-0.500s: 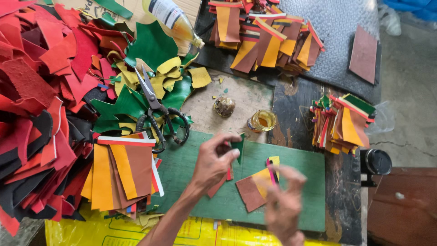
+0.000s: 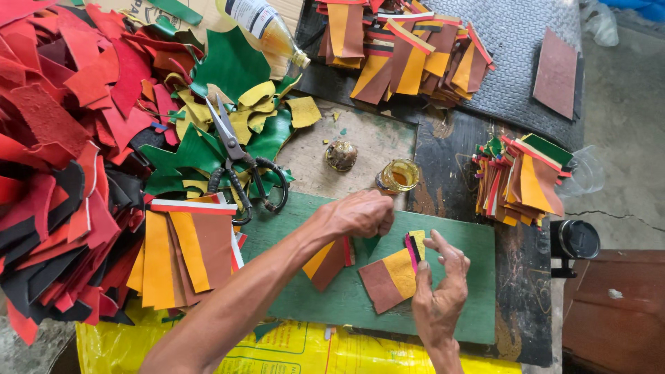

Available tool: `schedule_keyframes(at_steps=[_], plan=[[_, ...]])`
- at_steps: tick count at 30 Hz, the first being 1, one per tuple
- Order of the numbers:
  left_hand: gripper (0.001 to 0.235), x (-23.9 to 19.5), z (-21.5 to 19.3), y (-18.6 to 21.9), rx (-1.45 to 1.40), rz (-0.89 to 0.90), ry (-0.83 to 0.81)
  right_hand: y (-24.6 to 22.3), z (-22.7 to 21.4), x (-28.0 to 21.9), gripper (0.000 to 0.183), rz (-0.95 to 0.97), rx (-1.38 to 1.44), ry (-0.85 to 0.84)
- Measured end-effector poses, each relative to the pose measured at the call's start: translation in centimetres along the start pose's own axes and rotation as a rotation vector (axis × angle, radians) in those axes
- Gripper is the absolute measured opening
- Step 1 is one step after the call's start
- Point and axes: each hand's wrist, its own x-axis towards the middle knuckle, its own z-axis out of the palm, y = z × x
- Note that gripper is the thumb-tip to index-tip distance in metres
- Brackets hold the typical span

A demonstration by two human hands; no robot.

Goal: The person assembles small multi-colored leather pieces by hand, aligning edges and pressing them together. They repeatedly pick up pieces from a pile, apply adhesive from a small jar, and stack the assembled units on the table.

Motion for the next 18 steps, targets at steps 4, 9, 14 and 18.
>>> schedule_keyframes(at_steps=[4, 9, 14, 18], plan=[[0.013, -0.3, -0.4, 0.7, 0.032, 0.029, -0.108, 0.5, 0.1, -0.5, 0.055, 0.005, -0.02, -0.015], [0.004, -1.4, -0.4, 1.9, 0.192, 0.101, -0.04, 0.9, 0.2, -0.3, 0.053, 0.02, -0.017, -0.008], [0.014, -2.5, -1.9, 1.6, 0.187, 0.23, 0.323, 0.9, -1.1, 1.1, 0.049, 0.032, 0.044, 0.096], [0.029, -3.0, -5.3, -2.4, 0.065, 0.041, 0.591, 0.1, -5.3, 3.5, 0.048, 0.061, 0.216, 0.221]])
